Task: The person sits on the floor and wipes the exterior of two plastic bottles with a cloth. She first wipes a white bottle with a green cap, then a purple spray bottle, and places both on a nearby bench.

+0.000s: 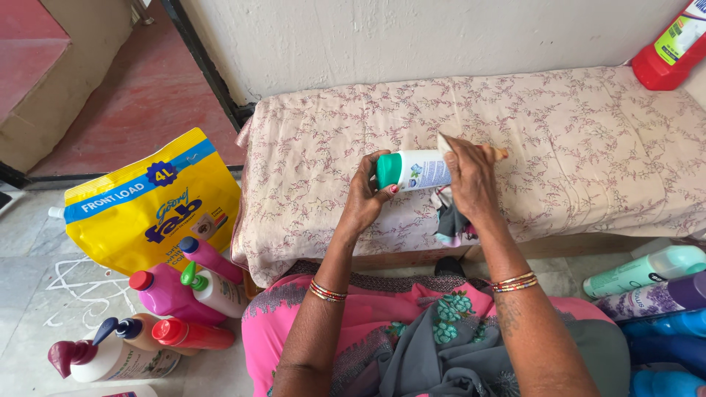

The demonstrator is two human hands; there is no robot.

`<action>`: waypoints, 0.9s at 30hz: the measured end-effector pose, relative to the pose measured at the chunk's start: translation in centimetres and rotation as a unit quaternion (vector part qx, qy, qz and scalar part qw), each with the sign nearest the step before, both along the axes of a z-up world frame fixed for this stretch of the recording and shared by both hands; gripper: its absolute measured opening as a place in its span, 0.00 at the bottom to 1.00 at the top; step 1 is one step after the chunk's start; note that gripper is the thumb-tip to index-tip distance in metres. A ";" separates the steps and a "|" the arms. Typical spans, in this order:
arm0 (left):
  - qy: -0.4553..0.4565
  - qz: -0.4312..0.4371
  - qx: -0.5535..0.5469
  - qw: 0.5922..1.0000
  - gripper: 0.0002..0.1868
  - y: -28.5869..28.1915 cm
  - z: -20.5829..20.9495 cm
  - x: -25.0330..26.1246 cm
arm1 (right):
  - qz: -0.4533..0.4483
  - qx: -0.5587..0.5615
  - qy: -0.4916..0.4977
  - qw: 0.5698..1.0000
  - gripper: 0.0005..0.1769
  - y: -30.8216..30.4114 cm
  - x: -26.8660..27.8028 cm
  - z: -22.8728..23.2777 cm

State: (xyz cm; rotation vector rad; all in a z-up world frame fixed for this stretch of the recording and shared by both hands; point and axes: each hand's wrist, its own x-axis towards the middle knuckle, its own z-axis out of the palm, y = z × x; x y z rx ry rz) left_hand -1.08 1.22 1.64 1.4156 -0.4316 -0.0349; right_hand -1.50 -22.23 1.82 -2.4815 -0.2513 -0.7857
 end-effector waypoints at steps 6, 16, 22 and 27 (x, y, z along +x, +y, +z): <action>-0.030 0.044 0.015 0.998 0.35 0.1 0.2 -0.3 | -0.058 0.004 -0.024 0.998 0.30 -0.7 -1.7 -0.5; -0.022 0.123 0.034 0.992 0.37 -1.0 0.2 -0.4 | -0.055 -0.018 -0.085 0.995 0.31 3.7 -5.2 -2.1; -0.073 0.107 0.022 0.991 0.35 -1.2 0.4 -0.9 | 0.038 0.003 -0.112 0.993 0.30 7.9 -6.5 0.4; -0.110 0.119 0.041 0.986 0.34 -1.1 0.5 -1.2 | 0.083 -0.037 -0.136 0.987 0.27 9.8 -6.6 3.2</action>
